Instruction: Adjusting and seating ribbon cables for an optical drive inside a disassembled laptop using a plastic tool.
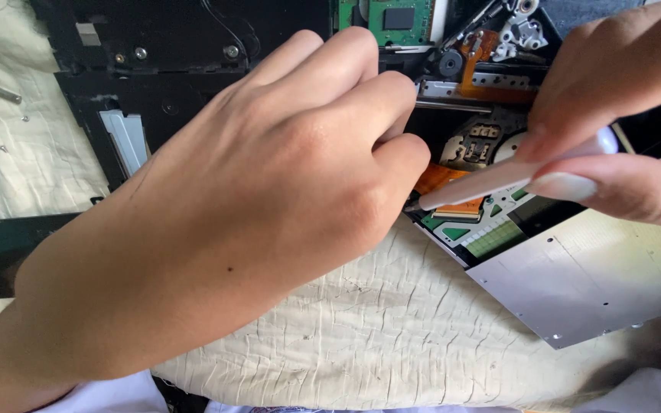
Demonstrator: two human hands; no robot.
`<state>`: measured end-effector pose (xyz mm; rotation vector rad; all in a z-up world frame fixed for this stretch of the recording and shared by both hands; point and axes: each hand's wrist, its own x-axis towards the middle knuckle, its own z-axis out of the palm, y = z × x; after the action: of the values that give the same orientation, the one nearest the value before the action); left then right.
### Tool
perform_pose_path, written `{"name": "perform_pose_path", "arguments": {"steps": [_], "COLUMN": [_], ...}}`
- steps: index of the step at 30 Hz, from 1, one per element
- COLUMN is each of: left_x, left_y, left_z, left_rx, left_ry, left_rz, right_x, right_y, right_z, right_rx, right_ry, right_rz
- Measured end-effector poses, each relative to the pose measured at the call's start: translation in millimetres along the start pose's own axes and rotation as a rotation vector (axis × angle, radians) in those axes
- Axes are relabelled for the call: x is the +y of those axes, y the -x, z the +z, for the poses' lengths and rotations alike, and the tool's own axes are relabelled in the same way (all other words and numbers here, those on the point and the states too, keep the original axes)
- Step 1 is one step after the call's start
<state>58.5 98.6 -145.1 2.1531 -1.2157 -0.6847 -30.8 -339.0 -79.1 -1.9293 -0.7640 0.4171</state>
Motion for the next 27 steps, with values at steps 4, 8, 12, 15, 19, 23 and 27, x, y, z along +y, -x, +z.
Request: {"name": "perform_pose_path", "arguments": {"steps": [4, 8, 12, 15, 19, 23, 27], "left_x": [-67.2, -70.8, -71.8, -72.9, -69.8, -73.2, -78.0], "left_y": [31.7, 36.4, 40.6, 46.6, 56.3, 54.6, 47.5], "left_z": [46.9, 64.0, 78.0, 85.7, 86.6, 103.2, 114.9], "left_rx": [0.005, 0.018, 0.035, 0.05, 0.073, 0.093, 0.113], "left_ry": [0.003, 0.001, 0.002, 0.003, 0.003, 0.006, 0.012], "left_rz": [-0.001, -0.007, -0.016, -0.028, -0.04, -0.048, -0.055], "right_x": [-21.3, -20.7, -20.1, -17.6, 20.4, 31.5, 24.6], "right_y": [-25.6, -22.8, -20.3, -17.7, 1.5, 2.4, -0.2], "right_z": [10.2, 9.5, 10.7, 11.9, 15.8, 17.2, 8.3], "right_rx": [-0.063, -0.063, -0.061, -0.065, -0.044, -0.037, -0.122], "right_ry": [0.028, 0.031, 0.036, 0.038, 0.008, 0.021, 0.002], "right_rz": [0.052, 0.061, 0.09, 0.104, -0.011, -0.055, -0.077]}}
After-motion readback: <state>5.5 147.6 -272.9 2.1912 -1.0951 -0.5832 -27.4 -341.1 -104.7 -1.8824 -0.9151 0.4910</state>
